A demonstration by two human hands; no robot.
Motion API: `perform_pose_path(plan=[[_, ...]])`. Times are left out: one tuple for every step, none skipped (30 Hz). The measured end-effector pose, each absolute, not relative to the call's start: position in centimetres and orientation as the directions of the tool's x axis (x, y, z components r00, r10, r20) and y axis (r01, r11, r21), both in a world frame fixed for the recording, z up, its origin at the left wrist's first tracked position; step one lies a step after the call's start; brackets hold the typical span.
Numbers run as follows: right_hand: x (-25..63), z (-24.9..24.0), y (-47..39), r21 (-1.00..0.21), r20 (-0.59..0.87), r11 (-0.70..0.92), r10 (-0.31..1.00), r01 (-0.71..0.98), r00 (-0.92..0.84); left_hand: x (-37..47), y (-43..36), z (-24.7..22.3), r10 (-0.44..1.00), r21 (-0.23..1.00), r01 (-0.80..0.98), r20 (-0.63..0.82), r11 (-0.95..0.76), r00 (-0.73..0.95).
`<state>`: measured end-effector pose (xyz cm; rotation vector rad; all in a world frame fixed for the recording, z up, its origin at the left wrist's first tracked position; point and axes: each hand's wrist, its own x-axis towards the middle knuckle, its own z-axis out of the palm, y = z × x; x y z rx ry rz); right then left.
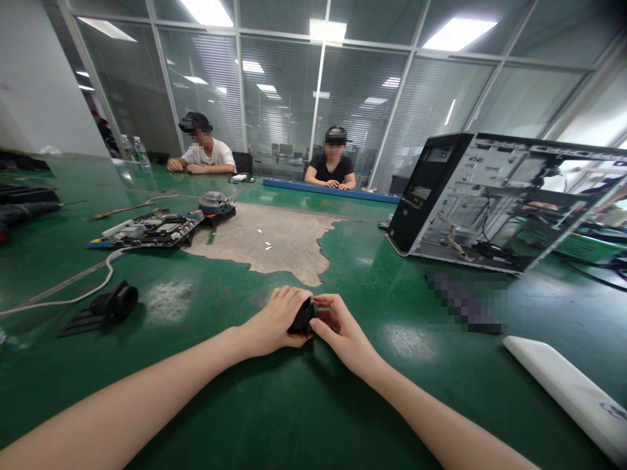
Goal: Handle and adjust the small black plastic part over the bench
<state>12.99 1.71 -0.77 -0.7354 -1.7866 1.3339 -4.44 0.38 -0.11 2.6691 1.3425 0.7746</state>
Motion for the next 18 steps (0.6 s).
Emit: perform_pose_path(plan=[[13.02,-0.77,1.73,-0.962,0.227,0.273,0.81,0.006,-0.54,-4.43,0.37,-0.09,0.765,0.265,0.737,0.408,-0.622,0.498],[13.05,-0.78,1.75,-0.964,0.22,0.267,0.806,0.007,-0.55,-4.44,0.37,-0.09,0.763,0.264,0.736,0.409,-0.623,0.5],[13.08,-0.8,1.75,-0.964,0.218,0.267,0.798,0.004,-0.562,-4.45,0.37,-0.1,0.762,0.262,0.735,0.411,-0.625,0.501],[13.1,-0.82,1.73,-0.962,0.225,0.273,0.789,-0.002,-0.571,-4.46,0.37,-0.12,0.761,0.26,0.736,0.412,-0.626,0.501],[13.11,-0.84,1.71,-0.958,0.241,0.286,0.783,-0.012,-0.573,-4.48,0.39,-0.15,0.76,0.258,0.737,0.412,-0.625,0.502],[13.1,-0.86,1.68,-0.953,0.263,0.303,0.78,-0.025,-0.568,-4.5,0.41,-0.18,0.76,0.256,0.738,0.413,-0.625,0.501],[13.08,-0.87,1.64,-0.947,0.284,0.319,0.779,-0.037,-0.558,-4.52,0.42,-0.21,0.761,0.255,0.739,0.413,-0.624,0.5],[13.04,-0.87,1.61,-0.942,0.302,0.332,0.782,-0.046,-0.545,-4.54,0.44,-0.23,0.761,0.256,0.739,0.413,-0.624,0.5],[13.0,-0.87,1.59,-0.939,0.313,0.339,0.787,-0.051,-0.532,-4.55,0.45,-0.23,0.762,0.26,0.738,0.413,-0.623,0.499],[12.96,-0.86,1.58,-0.939,0.316,0.34,0.79,-0.054,-0.524,-4.56,0.45,-0.22,0.763,0.264,0.737,0.414,-0.623,0.497],[12.93,-0.84,1.58,-0.941,0.312,0.336,0.793,-0.051,-0.523,-4.56,0.44,-0.2,0.764,0.268,0.736,0.415,-0.621,0.494],[12.91,-0.82,1.59,-0.943,0.303,0.33,0.797,-0.044,-0.523,-4.55,0.43,-0.17,0.765,0.272,0.736,0.414,-0.62,0.492],[12.9,-0.8,1.61,-0.945,0.294,0.324,0.8,-0.035,-0.523,-4.53,0.42,-0.13,0.766,0.273,0.735,0.413,-0.621,0.493],[12.9,-0.78,1.63,-0.948,0.281,0.317,0.804,-0.022,-0.523,-4.51,0.4,-0.1,0.765,0.272,0.734,0.413,-0.622,0.495],[12.91,-0.77,1.66,-0.951,0.268,0.309,0.809,-0.008,-0.524,-4.49,0.39,-0.07,0.763,0.271,0.733,0.412,-0.624,0.498],[12.92,-0.76,1.68,-0.953,0.255,0.303,0.812,0.005,-0.525,-4.48,0.38,-0.05,0.762,0.27,0.731,0.412,-0.626,0.5],[12.93,-0.77,1.7,-0.954,0.247,0.299,0.813,0.013,-0.528,-4.47,0.38,-0.04,0.762,0.271,0.73,0.41,-0.627,0.501],[12.94,-0.79,1.7,-0.955,0.242,0.297,0.81,0.017,-0.534,-4.48,0.38,-0.05,0.763,0.273,0.73,0.409,-0.626,0.501]])
